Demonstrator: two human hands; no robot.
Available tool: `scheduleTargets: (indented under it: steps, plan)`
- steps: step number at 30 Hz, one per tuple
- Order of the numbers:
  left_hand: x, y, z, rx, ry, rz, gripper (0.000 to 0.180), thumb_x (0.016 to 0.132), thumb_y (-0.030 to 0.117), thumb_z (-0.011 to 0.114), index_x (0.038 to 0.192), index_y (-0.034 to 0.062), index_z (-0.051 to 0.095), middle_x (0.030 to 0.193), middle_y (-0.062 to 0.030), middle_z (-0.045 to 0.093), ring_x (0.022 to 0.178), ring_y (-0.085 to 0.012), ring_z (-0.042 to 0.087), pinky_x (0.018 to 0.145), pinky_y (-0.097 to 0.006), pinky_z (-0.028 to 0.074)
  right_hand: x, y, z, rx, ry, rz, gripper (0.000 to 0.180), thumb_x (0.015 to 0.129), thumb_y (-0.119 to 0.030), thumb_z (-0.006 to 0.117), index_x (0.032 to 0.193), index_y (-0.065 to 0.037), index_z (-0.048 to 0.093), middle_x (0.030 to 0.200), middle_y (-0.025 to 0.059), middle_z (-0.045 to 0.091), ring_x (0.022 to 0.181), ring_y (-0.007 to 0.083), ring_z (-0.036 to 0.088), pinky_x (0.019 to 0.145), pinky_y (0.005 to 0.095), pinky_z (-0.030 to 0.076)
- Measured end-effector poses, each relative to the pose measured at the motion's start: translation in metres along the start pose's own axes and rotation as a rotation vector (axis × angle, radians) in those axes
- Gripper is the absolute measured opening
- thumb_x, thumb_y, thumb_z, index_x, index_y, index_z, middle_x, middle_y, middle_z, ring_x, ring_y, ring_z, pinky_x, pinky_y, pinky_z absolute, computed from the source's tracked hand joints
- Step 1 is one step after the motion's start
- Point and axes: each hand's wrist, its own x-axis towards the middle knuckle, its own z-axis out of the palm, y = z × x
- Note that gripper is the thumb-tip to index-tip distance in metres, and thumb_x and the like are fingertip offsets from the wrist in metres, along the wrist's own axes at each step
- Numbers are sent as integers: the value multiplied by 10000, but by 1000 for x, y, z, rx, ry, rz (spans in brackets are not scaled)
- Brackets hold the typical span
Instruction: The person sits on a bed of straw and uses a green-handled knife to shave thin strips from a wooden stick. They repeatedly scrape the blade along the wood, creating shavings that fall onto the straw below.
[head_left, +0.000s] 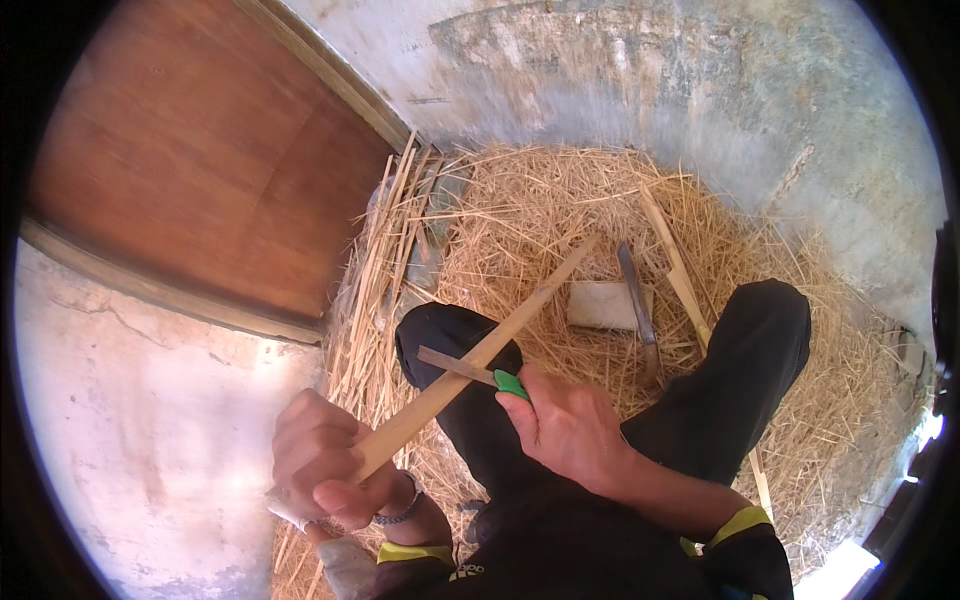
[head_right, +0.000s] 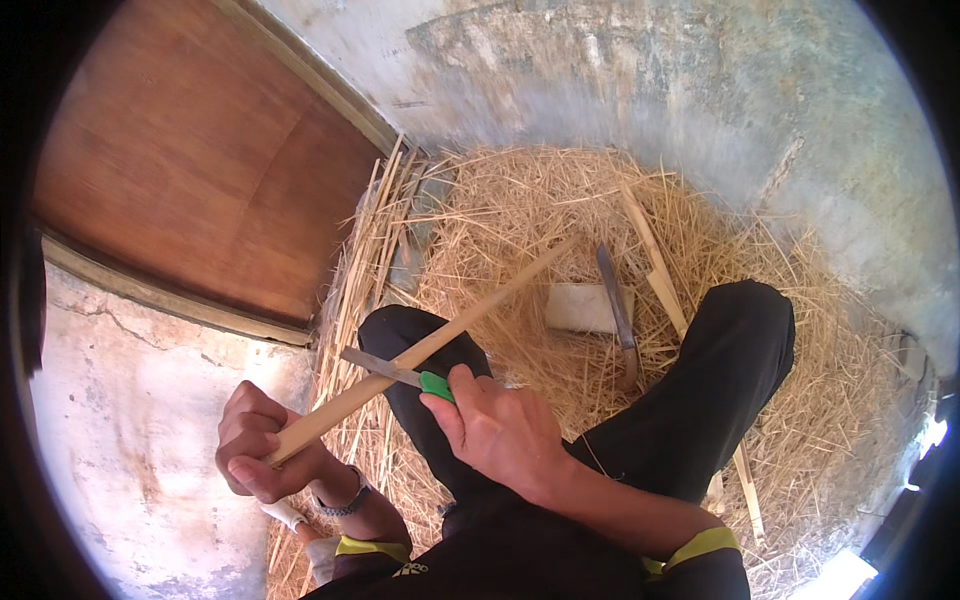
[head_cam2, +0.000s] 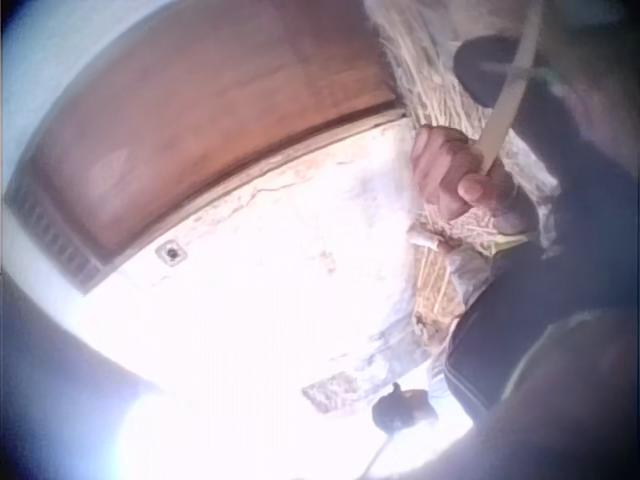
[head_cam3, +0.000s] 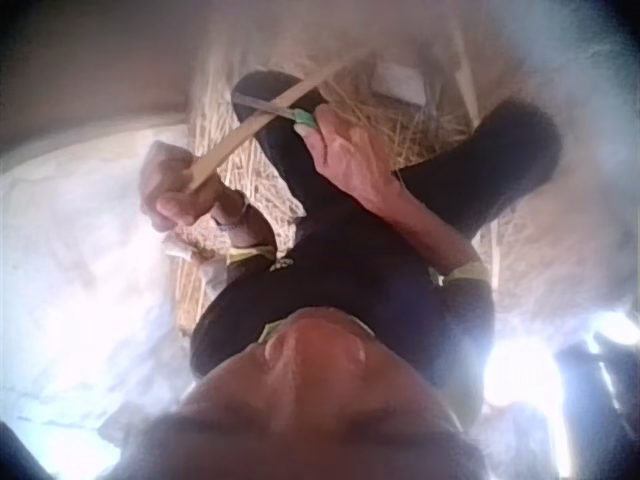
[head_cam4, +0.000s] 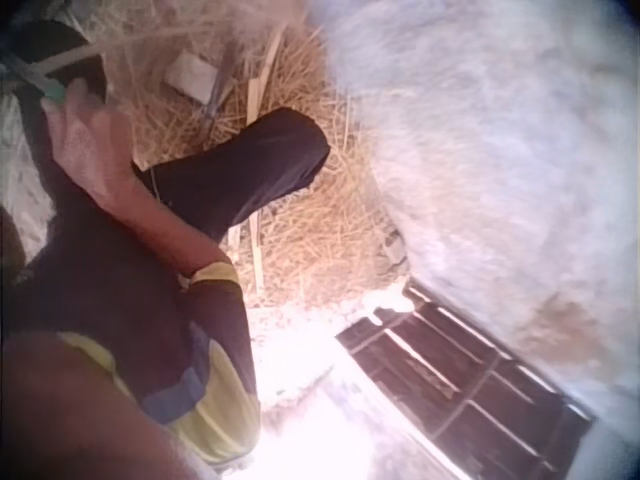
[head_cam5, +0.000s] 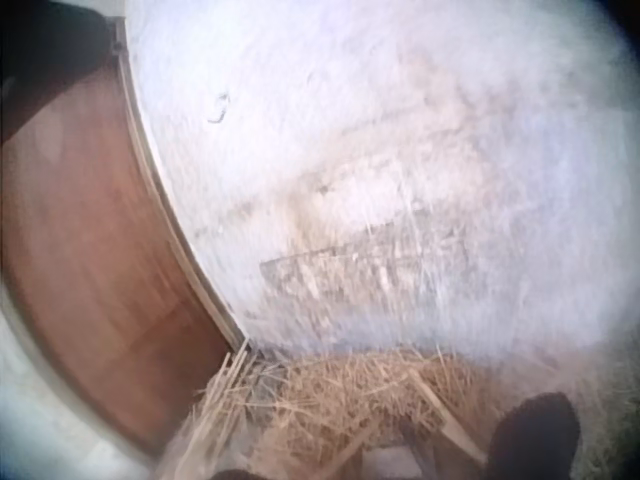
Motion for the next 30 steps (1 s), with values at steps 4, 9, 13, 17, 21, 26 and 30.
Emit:
scheduleTargets:
  steps: [4,9,13,17,21,26,30]
  plan:
    - [2,3,-1,19,-26,35,328,866,180,368,559,68,330,418,-9,259,319,-107,259,356,-252,185,-2,7,5,-46,31,-54,332,919,-346,535,794,-41,493,532,124,559,456,297,586,374,391,439]
    - [4,-1,-4,57,25,17,355,874,181,402,545,57,352,407,-7,302,318,-120,319,342,-264,220,-22,42,13,-203,42,204,337,932,-352,506,803,-41,503,519,143,550,477,333,588,399,423,444]
    - [3,0,-3,6,38,-39,354,873,181,407,547,57,350,387,-6,304,303,-120,313,325,-264,210,-24,10,-8,35,-1,139,347,947,-349,475,801,-36,500,535,172,560,475,356,583,411,450,446]
    - [6,4,2,21,32,-45,350,881,198,373,560,66,327,422,-2,262,317,-106,280,340,-252,219,-7,-25,-25,134,-125,68,305,931,-296,507,846,-3,528,573,203,562,520,406,572,472,486,446]
    - [-1,-2,0,94,99,-92,373,907,222,346,566,73,314,443,5,249,329,-97,276,346,-247,234,6,15,1,59,-18,174,308,938,-287,496,826,-3,536,538,198,552,503,399,569,456,483,449]
    - [-2,-3,-1,103,183,-179,345,877,192,378,558,67,344,427,-14,312,335,-102,293,355,-247,209,2,52,16,-158,8,260,313,942,-299,489,818,-16,539,523,193,548,505,393,575,464,478,453]
    - [-3,-2,-1,174,212,-196,375,899,221,351,553,83,319,419,-9,276,332,-98,268,358,-244,191,6,25,7,-100,-16,198,322,941,-309,492,803,-21,535,513,184,546,510,382,584,468,470,458]
